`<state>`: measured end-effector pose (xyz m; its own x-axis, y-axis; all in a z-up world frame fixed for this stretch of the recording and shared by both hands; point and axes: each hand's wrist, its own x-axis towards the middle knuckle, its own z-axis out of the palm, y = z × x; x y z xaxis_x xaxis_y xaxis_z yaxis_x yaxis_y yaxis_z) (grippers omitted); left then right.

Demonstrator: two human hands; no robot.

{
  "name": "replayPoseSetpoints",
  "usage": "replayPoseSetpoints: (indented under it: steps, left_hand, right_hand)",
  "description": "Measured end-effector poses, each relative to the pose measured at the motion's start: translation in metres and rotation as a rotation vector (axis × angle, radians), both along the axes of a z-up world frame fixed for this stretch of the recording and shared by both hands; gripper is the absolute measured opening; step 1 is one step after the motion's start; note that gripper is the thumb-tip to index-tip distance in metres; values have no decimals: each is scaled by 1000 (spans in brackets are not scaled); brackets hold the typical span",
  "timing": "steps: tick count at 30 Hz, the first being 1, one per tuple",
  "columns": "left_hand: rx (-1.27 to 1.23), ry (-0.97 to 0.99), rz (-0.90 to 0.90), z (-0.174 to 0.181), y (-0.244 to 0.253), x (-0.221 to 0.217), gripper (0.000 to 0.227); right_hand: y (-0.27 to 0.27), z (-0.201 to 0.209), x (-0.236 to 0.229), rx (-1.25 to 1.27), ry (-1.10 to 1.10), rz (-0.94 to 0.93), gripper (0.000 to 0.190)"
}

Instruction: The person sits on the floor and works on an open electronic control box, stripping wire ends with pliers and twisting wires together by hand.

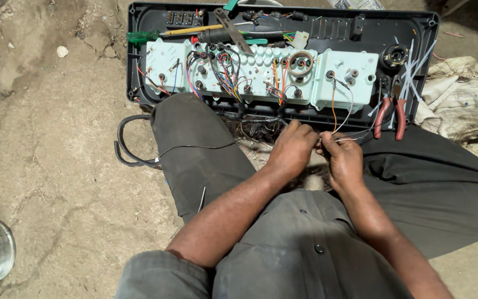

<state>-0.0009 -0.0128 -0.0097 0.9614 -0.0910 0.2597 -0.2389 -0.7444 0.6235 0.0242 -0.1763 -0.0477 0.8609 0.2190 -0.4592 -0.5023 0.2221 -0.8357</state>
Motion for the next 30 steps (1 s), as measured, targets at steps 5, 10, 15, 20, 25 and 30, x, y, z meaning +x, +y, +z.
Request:
replayPoseSetpoints:
  steps: [5,10,15,20,25,30]
  left_hand:
    - [-207,188,174,-11,-2,4,9]
    - [-283,408,345,11,0,19,17]
    - [-561,751,602,31,24,24,21]
    - [-311,496,456,8,37,14,19]
    - [-136,446,278,-14,24,-9,20]
    - [25,621,255,-10,28,-24,18]
  right_hand:
    - [2,-6,0,10,1,-11,26]
    - [8,-14,0,17,-26,-83,22]
    - [0,-21,-6,13,-45,-88,22]
    - [-12,-21,-2,62,74,-41,20]
    - [-14,-11,0,62,26,38,26]
    - [-10,-1,-3,-68,84,141,39]
